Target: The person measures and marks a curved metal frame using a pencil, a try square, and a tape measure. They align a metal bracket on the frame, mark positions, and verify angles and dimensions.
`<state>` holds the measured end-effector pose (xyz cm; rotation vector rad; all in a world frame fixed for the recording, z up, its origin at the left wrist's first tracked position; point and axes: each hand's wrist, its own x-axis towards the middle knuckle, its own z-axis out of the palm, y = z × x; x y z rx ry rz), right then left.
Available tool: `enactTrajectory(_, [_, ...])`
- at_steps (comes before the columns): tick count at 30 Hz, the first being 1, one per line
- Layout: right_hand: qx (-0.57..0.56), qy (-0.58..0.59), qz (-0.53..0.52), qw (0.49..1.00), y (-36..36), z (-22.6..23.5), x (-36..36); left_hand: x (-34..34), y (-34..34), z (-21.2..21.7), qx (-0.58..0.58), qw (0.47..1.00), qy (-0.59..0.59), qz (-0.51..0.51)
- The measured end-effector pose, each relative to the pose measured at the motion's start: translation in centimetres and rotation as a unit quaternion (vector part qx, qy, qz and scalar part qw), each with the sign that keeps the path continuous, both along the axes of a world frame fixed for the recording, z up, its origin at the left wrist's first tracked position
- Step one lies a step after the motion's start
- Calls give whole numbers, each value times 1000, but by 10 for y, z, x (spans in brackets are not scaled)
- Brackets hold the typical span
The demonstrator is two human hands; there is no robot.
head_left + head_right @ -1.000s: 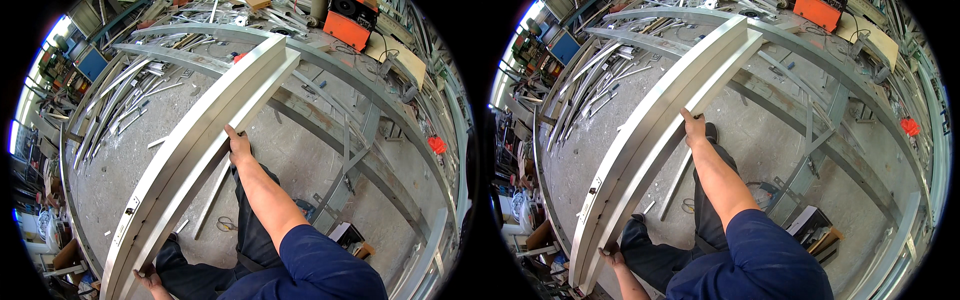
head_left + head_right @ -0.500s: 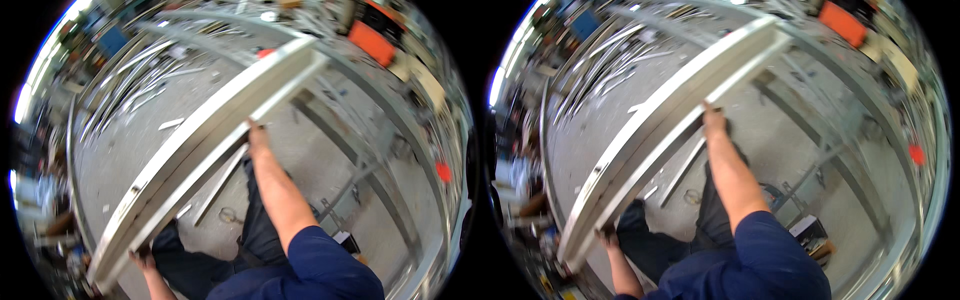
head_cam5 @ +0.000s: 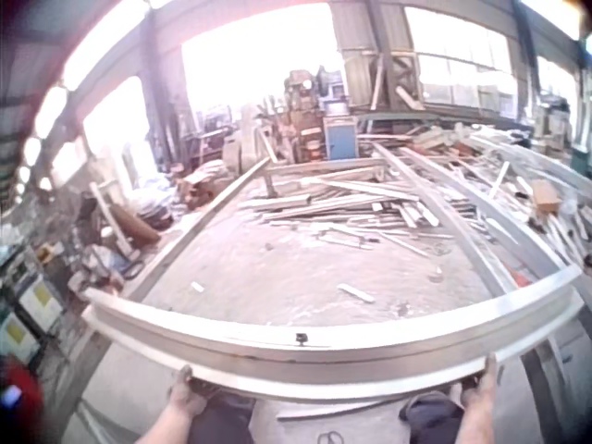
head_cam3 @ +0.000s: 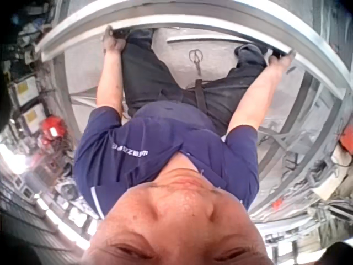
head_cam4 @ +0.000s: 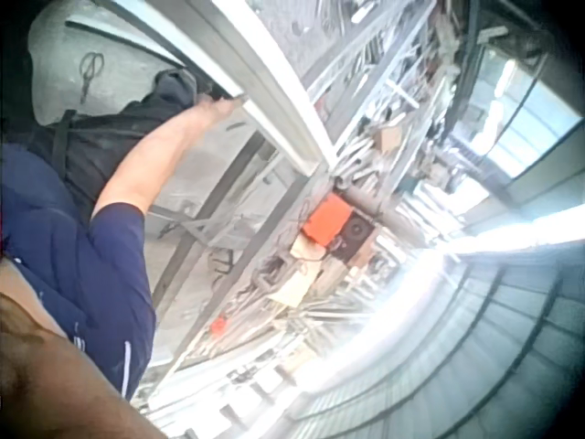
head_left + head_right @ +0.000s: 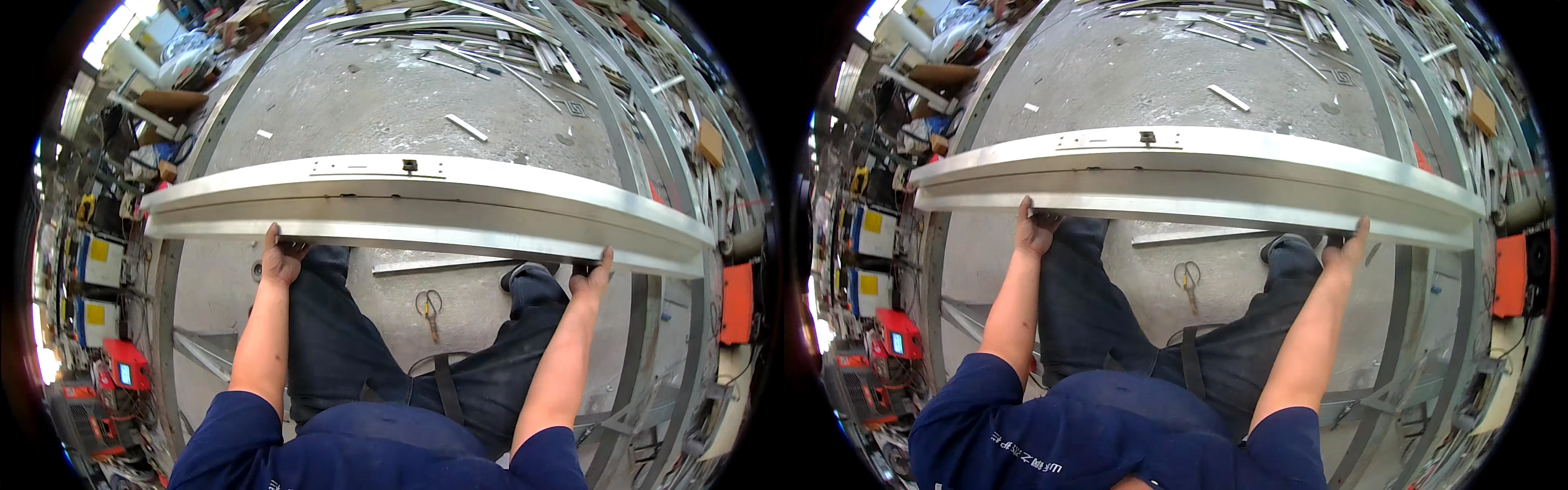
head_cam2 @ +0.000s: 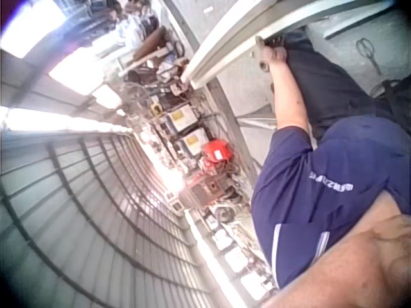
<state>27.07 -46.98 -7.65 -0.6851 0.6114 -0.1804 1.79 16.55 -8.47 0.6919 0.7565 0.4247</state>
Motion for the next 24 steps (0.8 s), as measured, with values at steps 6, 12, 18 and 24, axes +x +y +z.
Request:
enactTrajectory(6, [-47,22,-16,999,-1,4,1,4,-12,7,8,1000,4,11])
enactTrajectory(12, [-63,16,3,998,-1,1,2,0,-13,11,-6,1000,-7,17])
enactTrajectory(18, [-72,5,4,997,-10,-13,8,-4,-6,5,2,1000,-20,-12])
enactTrajectory(24, [-85,9,2,996,2,-4,4,-5,-3,3,-13,1000,-21,-2])
